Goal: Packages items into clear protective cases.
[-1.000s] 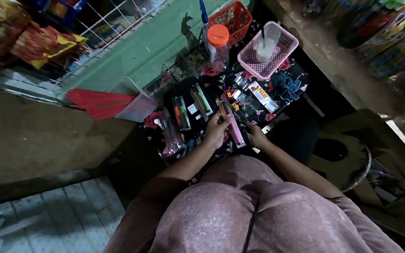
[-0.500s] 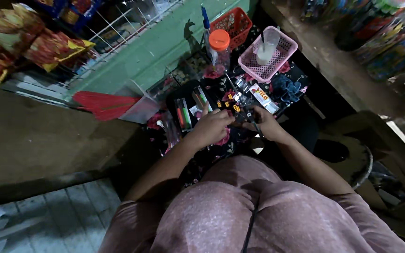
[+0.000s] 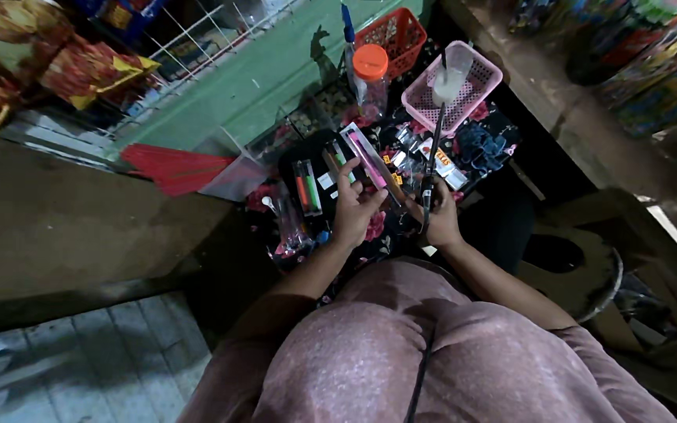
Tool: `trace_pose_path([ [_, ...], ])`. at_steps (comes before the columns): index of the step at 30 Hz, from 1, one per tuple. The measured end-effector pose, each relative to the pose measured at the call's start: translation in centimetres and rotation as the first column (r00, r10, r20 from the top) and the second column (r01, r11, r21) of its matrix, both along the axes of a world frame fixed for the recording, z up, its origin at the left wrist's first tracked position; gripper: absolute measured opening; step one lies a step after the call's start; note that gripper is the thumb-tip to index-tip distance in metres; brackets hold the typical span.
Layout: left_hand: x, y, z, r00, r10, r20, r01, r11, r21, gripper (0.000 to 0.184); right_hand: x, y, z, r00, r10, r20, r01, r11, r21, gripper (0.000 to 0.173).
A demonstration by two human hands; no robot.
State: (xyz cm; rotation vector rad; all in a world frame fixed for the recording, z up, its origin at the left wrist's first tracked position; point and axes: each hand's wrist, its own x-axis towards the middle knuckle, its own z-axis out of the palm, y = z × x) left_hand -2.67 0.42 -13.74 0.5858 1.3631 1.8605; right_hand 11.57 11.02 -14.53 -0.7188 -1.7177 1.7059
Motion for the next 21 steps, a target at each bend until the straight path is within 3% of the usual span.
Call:
trace_pose_path([
  [5, -1.1, 0.7, 0.9, 0.993, 0.040, -0.114, -0.036, 0.999, 0.036, 0.072, 2.3, 1.0, 0.9, 0.988, 0.087, 0.131, -0.099, 0.991, 0.089, 0.058],
  [10, -2.2, 0.7, 2.4, 0.991, 0.064, -0.118, -0.049, 0.991, 0.128, 0.070, 6.3, 0.6, 0.7, 0.862, 0.315, 0.398, -0.376, 0.923, 0.085, 0.074],
  [13, -2.3, 0.9, 3.0, 0.993, 0.061, -0.101, -0.043, 0.985, 0.169, 0.069, 7.0, -0.2, 0.5, 0.838, 0.379, 0.393, -0.422, 0.906, 0.026, 0.075],
  [21, -1.7, 1.2, 3.3, 0.989, 0.038, -0.143, -0.010, 0.981, 0.194, 0.070, 5.6, -0.8, 1.6, 0.857, 0.342, 0.386, -0.404, 0.910, 0.089, 0.073],
])
